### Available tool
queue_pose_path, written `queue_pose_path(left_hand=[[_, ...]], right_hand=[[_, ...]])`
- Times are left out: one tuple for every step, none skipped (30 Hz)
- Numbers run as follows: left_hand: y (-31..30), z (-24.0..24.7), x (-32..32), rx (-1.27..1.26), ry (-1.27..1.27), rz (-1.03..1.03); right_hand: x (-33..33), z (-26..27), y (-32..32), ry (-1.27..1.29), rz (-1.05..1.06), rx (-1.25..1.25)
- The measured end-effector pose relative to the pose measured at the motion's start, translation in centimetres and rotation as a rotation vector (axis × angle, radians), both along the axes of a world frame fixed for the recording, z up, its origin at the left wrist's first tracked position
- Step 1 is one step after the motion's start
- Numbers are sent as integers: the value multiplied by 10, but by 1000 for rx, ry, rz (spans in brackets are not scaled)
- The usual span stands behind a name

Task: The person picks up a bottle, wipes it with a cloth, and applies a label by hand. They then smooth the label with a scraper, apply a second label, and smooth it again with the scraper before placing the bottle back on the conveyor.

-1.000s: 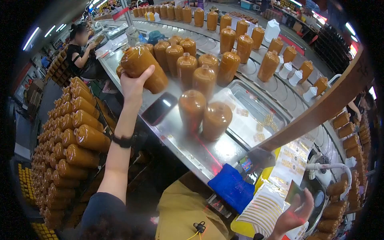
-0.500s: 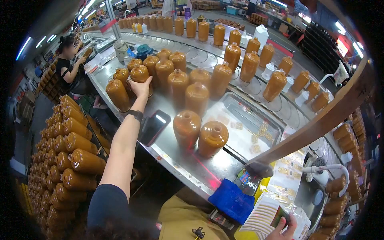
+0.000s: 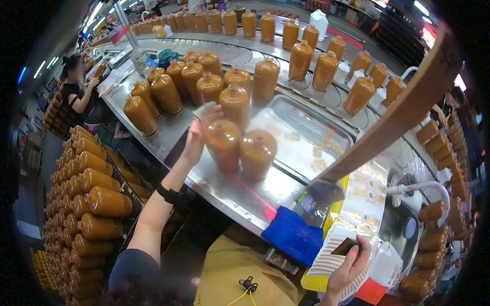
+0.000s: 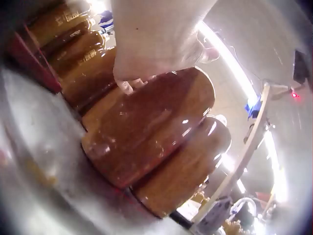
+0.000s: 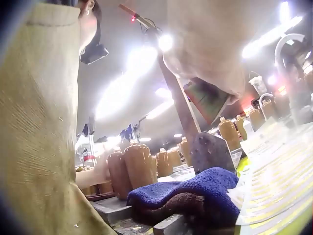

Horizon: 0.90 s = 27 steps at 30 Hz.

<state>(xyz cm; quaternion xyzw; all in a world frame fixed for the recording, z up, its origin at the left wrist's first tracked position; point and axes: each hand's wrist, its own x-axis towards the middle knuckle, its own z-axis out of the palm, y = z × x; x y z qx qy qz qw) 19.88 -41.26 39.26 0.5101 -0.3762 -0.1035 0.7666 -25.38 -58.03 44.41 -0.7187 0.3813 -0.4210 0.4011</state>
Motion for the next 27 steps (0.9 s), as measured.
queue_pose_path(left_hand=[[-1,0,-8,56,-11,-16],[-2,0,-14,112,-23,-31],[-6,1,-26,58,39,12],[-5,-6,-28,63,38,4],[-4,-10,-30,83,89,67],[-3,-13,-34,102,140,131],[-5,-16,-39,54,130,200],[-4,-21,-39,63,127,194],[-5,-20,-40,92,109,250],[-5,-19,-42,118,91,307],[-9,-19,-50,77,104,357],[-12,-15,-60,79,104,355],[-13,-12,-67,49,153,384],[-13,-10,-70,17,199,415],[-10,-9,-68,-28,281,371],[-7,-10,-64,-73,364,325],[0,-15,-43,-89,358,278],[3,-10,-20,-47,328,388],[8,-2,9,38,243,504],[8,8,35,123,156,620],[1,21,48,169,33,639],[-6,36,61,212,-93,659],[-14,18,102,213,-173,671],[-19,31,100,379,-316,748],[-22,17,120,370,-312,615],[-28,7,142,357,-313,484],[-29,17,129,435,-261,456]], right_hand=[[-2,-2,1,-10,-2,5],[-4,-2,3,-21,-2,9],[-4,-1,5,-20,-6,33],[-6,-2,6,-21,-14,38],[-8,-3,8,-22,-10,43],[-10,-5,9,-23,-5,47],[-11,-7,10,-36,-9,59],[-11,-10,12,-37,-16,67],[-11,-13,13,-72,-14,104],[-10,-15,13,-105,-11,139],[-7,-15,14,-128,-2,147],[-5,-14,16,-128,-4,149],[-2,-12,18,-121,9,142],[0,-11,20,-117,24,134],[1,-9,21,-112,38,126],[0,-10,20,-120,40,124],[-3,-11,18,-126,38,141],[-6,-13,16,-132,35,158],[-8,-13,15,-128,25,145],[-8,-12,16,-134,28,145],[-9,-10,16,-115,18,137],[-9,-10,15,-99,9,128],[-10,-15,14,-108,-2,138],[-10,-16,16,-125,0,130],[-11,-16,18,-113,-10,140],[-11,-18,19,-106,-19,147],[-14,-21,19,-69,-30,123]])
